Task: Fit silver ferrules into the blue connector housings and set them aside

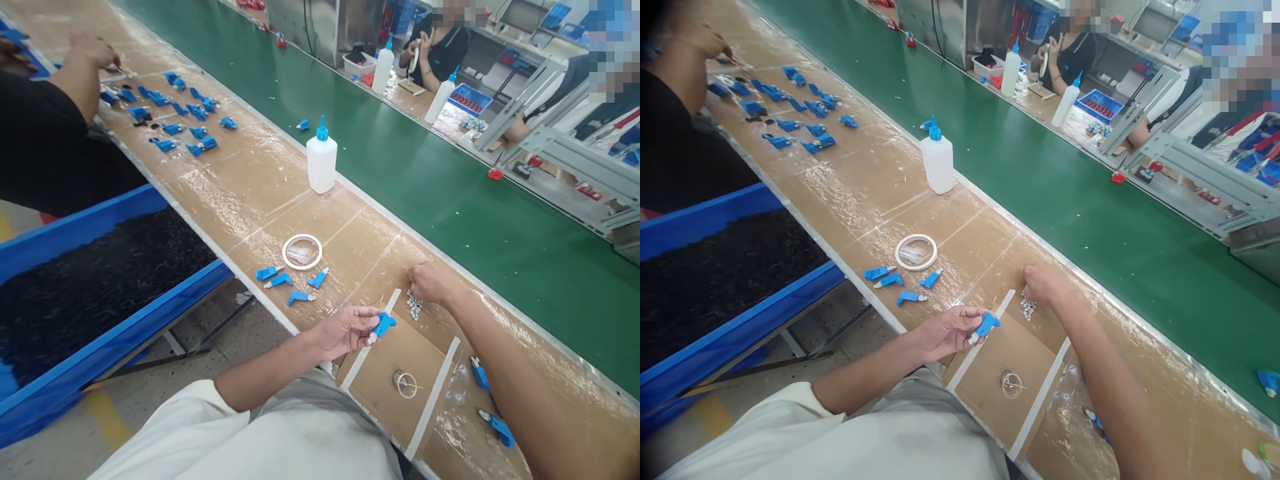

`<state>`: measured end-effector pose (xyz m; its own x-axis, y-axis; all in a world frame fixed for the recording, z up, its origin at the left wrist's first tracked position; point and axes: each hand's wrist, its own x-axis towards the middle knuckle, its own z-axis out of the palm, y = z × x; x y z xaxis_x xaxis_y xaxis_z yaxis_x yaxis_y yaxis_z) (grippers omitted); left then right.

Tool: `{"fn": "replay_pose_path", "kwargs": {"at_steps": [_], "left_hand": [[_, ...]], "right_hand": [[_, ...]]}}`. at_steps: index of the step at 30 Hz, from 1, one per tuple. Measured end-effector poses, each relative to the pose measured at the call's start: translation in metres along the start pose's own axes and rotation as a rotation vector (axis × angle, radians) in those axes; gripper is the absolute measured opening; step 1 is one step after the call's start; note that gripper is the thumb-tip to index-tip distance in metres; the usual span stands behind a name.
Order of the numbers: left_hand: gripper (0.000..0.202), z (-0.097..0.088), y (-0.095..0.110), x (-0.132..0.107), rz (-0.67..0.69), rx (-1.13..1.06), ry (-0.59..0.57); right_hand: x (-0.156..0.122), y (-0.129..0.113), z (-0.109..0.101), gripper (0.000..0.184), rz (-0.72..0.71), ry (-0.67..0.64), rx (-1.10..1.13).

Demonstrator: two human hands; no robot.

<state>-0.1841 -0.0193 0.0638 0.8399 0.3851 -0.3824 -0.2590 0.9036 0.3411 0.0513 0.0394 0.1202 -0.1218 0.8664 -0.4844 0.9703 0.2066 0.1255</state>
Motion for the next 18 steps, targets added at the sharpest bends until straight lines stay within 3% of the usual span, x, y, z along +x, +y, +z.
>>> {"fn": "replay_pose_path", "kwargs": {"at_steps": [5, 9, 10, 11, 13, 15, 18], "left_hand": [[0.046, 0.0, 0.004, -0.008, 0.004, -0.005, 0.026], [0.042, 0.004, 0.006, -0.011, -0.006, 0.01, 0.005], [0.042, 0.006, 0.006, -0.01, -0.014, 0.014, -0.002], [0.041, 0.009, 0.005, -0.009, -0.021, 0.016, -0.013], [0.042, 0.017, 0.002, -0.006, -0.026, 0.013, -0.04], [0.044, 0.026, -0.003, -0.002, -0.029, 0.004, -0.067], [0.048, 0.039, -0.011, 0.002, -0.028, -0.001, -0.069]], "right_hand": [[-0.018, 0.018, 0.0, 0.016, 0.032, 0.15, 0.287], [-0.079, 0.03, 0.01, 0.02, 0.141, 0.363, 0.547], [-0.097, 0.027, 0.015, 0.015, 0.178, 0.516, 0.772], [-0.114, 0.021, 0.021, 0.013, 0.2, 0.66, 0.987], [-0.144, -0.001, 0.035, 0.013, 0.226, 0.768, 1.297], [-0.162, -0.031, 0.05, 0.015, 0.232, 0.751, 1.588], [-0.172, -0.073, 0.066, 0.021, 0.263, 0.83, 1.915]]}}
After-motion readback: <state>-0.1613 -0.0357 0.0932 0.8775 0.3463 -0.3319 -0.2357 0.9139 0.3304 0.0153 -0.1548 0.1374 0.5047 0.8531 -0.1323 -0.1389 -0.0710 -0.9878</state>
